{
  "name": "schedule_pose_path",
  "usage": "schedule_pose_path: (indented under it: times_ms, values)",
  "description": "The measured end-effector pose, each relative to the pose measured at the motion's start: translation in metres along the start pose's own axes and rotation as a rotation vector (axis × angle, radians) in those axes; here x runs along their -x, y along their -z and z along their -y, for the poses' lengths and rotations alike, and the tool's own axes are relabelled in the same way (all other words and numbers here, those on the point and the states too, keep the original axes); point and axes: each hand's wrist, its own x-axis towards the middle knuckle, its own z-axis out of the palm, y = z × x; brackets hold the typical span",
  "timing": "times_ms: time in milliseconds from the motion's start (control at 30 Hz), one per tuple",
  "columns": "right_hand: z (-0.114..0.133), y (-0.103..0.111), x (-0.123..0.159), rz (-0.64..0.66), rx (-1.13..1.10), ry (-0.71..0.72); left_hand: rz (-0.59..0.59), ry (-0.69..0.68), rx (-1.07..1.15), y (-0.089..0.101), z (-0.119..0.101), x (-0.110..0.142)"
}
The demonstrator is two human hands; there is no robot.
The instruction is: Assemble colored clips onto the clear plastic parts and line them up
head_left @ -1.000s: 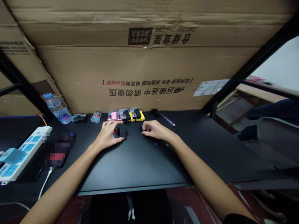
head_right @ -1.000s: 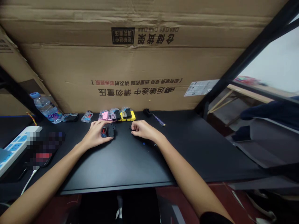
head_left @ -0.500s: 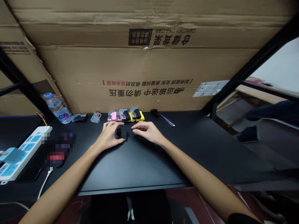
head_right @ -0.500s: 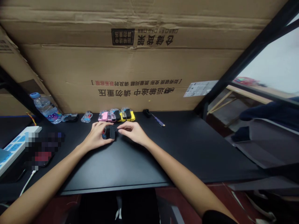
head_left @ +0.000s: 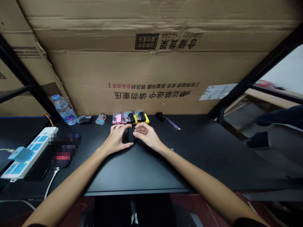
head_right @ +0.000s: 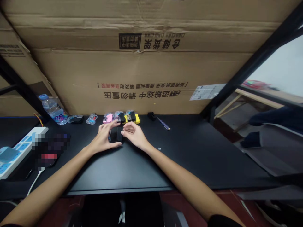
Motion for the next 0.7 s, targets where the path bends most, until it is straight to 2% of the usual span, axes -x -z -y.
schedule_pose_path:
  times_ms: [67,200,267,333,433,500,600,700]
  values:
    - [-0.001,0.002,-0.002,-0.032,-0.033,0.004,-0.132,-0.016,0.005,0.006,-0.003,-0.001]
    - [0.001,0.009,-0.006,-0.066,-0.057,0.000,-0.476,-0.007,0.009,0.015,0.000,-0.004]
    - [0.003,0.011,-0.007,-0.067,-0.061,0.009,-0.522,0.008,0.039,0.016,0.006,-0.004]
    - [0.005,0.012,-0.007,-0.045,-0.055,0.017,-0.420,0.057,0.089,0.014,0.012,-0.003]
    - [0.004,0.009,-0.004,0.019,-0.032,0.028,-0.098,0.141,0.141,0.005,0.018,0.000]
    - [0.002,0.005,-0.002,0.053,-0.015,0.038,0.056,0.167,0.124,-0.002,0.018,0.002]
    - [-0.002,0.001,0.002,0.089,0.019,0.053,0.108,0.192,0.120,-0.010,0.015,0.003]
    - [-0.007,0.011,0.000,0.099,0.104,0.095,0.098,0.213,0.150,-0.012,0.012,0.002]
